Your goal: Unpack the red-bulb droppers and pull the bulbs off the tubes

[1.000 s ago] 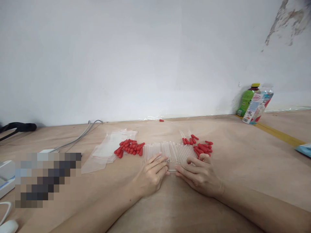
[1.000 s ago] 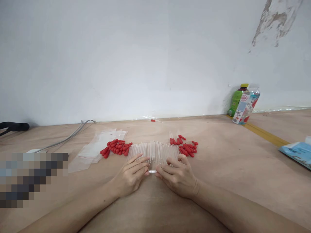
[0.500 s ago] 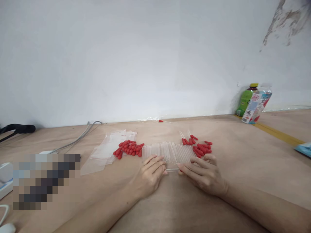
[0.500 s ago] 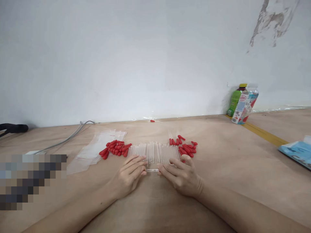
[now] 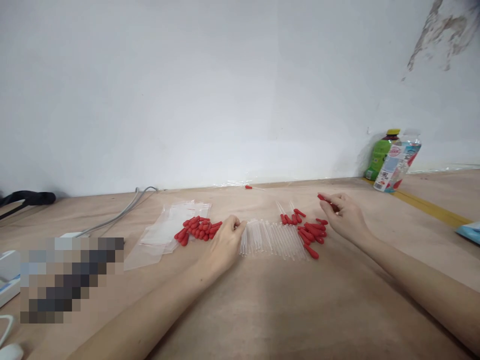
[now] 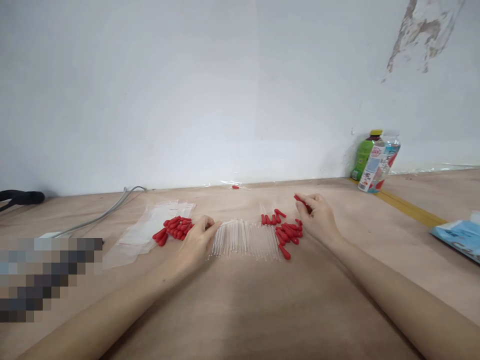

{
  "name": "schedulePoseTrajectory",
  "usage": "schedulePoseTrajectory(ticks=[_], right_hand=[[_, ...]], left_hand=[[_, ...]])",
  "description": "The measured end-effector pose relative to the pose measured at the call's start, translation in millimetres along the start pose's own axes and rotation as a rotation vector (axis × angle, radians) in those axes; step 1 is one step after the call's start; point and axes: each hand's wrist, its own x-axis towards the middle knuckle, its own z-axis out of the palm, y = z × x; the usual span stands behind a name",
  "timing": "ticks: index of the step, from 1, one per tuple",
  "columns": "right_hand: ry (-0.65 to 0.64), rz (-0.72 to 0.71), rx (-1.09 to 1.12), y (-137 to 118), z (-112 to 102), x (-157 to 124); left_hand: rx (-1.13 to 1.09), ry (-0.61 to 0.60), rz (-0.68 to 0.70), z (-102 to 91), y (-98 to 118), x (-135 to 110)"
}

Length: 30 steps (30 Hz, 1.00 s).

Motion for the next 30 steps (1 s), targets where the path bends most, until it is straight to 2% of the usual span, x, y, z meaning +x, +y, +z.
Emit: schedulePoseTrajectory(ticks=[2, 4, 8, 13, 16, 19, 23, 26, 30], right_hand=[[0.028, 0.178, 0.051, 19.5, 1.3, 1.3], [0.039, 0.269, 0.097, 34.8, 3.3, -0.1], [-0.033, 0.324, 0.192, 44.3, 7.7, -4.6], [-0.16, 0.341, 0.312, 32.6, 8.9, -7.7], [-0.2, 0.337, 0.339, 28.7, 6.9, -8.1], [-0.241, 0.277, 0.265, 28.4, 4.6, -7.4], [-0.284, 0.165, 0.126, 27.9, 3.4, -5.9], [-0.254, 0.173, 0.102, 28.8, 4.5, -4.2], [-0.245, 0.219, 0.064, 32.8, 7.3, 2.9]], left_hand=[[0.086, -0.067, 0.062, 8.1, 3.6, 6.3], [0.147, -0.089, 0.127, 16.7, 7.5, 11.5], [0.138, -0.135, 0.189, 31.6, 15.9, 17.7], [0.072, -0.137, 0.171, 41.0, 25.6, 18.9], [-0.034, -0.139, 0.176, 37.7, 30.2, 16.3], [-0.132, -0.117, 0.186, 26.9, 31.7, 8.7], [-0.11, -0.033, 0.249, 8.7, 24.3, -10.4], [-0.095, 0.007, 0.25, -1.3, 14.6, -25.3], [-0.135, 0.033, 0.157, -4.3, 7.0, -34.1]])
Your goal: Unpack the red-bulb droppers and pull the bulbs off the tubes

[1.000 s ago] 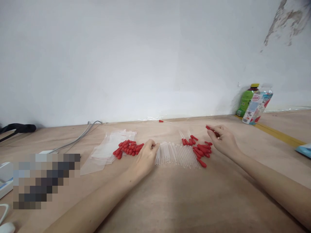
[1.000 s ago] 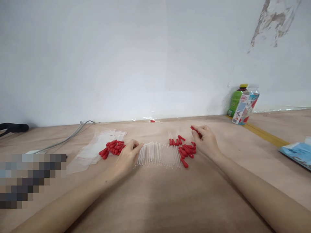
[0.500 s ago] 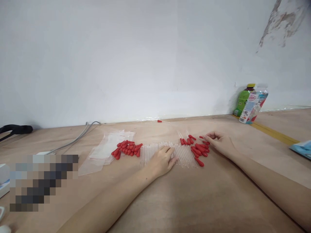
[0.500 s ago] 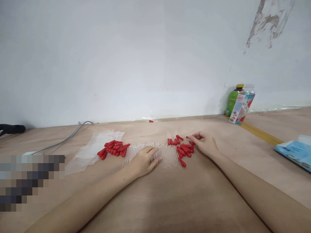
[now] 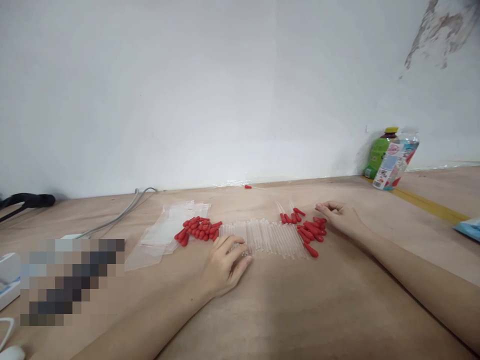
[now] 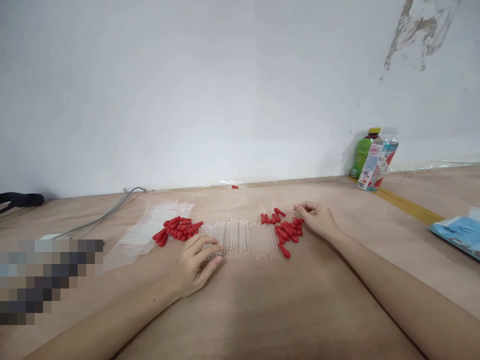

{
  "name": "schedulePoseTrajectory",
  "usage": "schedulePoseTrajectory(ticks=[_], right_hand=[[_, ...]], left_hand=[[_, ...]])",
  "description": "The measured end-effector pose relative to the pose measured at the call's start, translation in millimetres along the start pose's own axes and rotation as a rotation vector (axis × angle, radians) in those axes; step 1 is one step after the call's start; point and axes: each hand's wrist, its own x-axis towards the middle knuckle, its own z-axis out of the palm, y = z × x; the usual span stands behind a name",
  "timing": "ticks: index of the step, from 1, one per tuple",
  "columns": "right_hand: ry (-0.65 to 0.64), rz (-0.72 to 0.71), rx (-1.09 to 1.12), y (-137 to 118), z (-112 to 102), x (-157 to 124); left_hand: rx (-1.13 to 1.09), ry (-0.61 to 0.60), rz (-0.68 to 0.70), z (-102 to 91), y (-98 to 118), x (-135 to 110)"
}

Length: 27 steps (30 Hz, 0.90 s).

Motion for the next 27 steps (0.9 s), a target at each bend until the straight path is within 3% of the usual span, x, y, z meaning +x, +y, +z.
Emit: schedulePoseTrajectory(ticks=[12, 27], right_hand=[[-0.287, 0.012, -0.235, -42.8, 17.1, 34.9], [-0.382, 0.266, -0.389, -46.1, 6.5, 31.7]], left_hand=[[-0.054, -0.039, -0.04, 6.6, -1.8, -0.1], [-0.056, -0.053, -0.042, 7.2, -2.8, 1.5]])
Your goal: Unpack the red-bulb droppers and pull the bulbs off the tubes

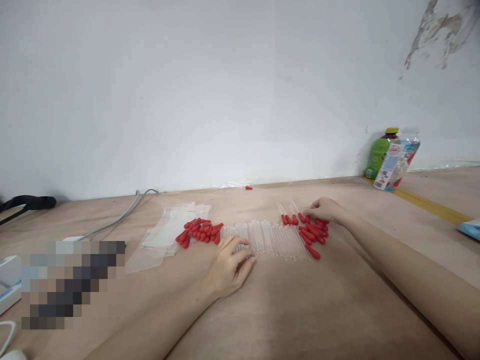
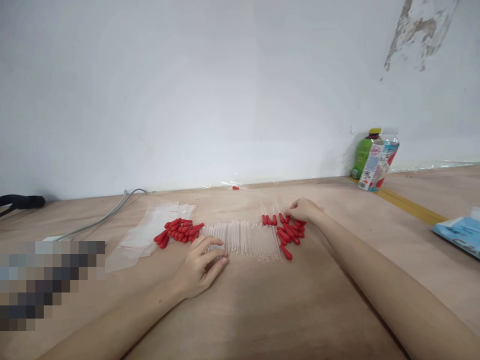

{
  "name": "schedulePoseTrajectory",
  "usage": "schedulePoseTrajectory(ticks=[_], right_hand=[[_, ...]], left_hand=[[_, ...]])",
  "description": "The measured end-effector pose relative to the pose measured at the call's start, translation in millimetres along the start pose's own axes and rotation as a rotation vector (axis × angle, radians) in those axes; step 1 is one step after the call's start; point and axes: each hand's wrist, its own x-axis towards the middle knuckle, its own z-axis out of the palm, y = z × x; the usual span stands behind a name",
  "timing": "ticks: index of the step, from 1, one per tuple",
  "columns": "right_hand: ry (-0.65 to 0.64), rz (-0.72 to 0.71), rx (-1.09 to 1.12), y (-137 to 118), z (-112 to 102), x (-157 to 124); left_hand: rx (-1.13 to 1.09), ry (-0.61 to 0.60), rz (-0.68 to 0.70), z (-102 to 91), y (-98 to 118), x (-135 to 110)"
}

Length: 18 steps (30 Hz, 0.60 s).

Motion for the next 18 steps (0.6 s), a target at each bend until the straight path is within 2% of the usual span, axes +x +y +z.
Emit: schedulePoseTrajectory(ticks=[12, 18], right_hand=[[-0.084, 0.075, -0.055, -30.1, 6.7, 1.1], [0.036, 0.021, -0.022, -36.5, -1.8, -1.4]], left_hand=[[0.012, -0.017, -0.015, -0.4, 1.7, -1.0], [0.016, -0.017, -0.009, -1.5, 2.3, -0.6]])
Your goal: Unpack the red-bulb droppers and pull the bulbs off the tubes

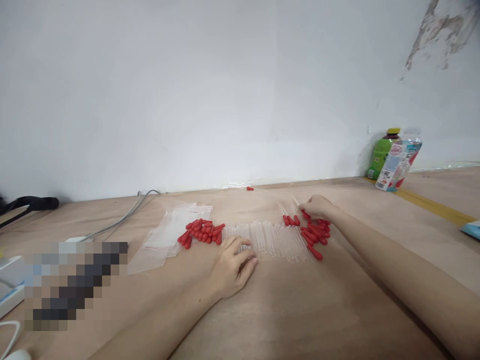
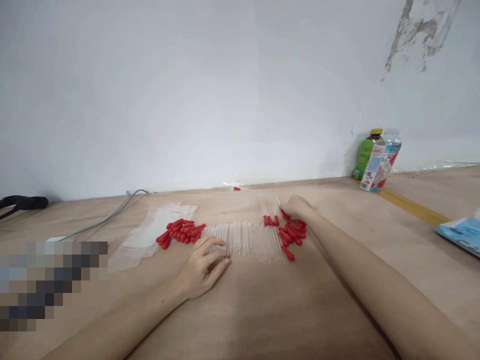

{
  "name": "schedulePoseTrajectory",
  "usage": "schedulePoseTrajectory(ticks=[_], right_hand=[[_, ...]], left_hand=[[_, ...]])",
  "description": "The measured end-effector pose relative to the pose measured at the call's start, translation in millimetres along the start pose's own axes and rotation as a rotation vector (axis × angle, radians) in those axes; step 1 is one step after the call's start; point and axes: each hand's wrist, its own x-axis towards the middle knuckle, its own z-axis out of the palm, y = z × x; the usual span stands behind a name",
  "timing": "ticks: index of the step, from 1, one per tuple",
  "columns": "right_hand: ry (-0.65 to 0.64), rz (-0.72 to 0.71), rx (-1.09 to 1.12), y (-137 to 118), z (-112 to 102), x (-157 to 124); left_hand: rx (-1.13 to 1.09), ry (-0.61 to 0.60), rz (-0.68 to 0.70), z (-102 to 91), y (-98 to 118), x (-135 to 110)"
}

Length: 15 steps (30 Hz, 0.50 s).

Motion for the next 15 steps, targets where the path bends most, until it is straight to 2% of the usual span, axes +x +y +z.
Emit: schedulePoseTrajectory(ticks=[4, 7, 8, 11, 13, 15], right_hand=[[0.138, -0.134, 0.058, -10.5, -7.1, -20.3], [0.219, -0.302, 0.101, -17.5, 6.1, -53.3], [0.233, -0.394, 0.104, -18.3, 14.4, -66.3], [0.435, -0.872, -0.005, -16.6, 43.3, -101.8], [0.545, -1.057, -0.068, -14.4, 59.1, -117.3], [0.6, -1.161, -0.089, -14.0, 68.3, -124.8]], left_hand=[[0.017, 0.023, 0.004, 1.2, -2.2, -0.6], [0.091, 0.127, 0.028, 2.3, -3.6, -0.4], [0.124, 0.164, 0.039, 2.3, -3.5, -0.2], [0.207, 0.203, 0.097, 0.9, -1.8, 0.3], [0.234, 0.153, 0.167, -0.7, 0.2, 0.4], [0.234, 0.091, 0.238, -1.6, 2.1, 0.2]])
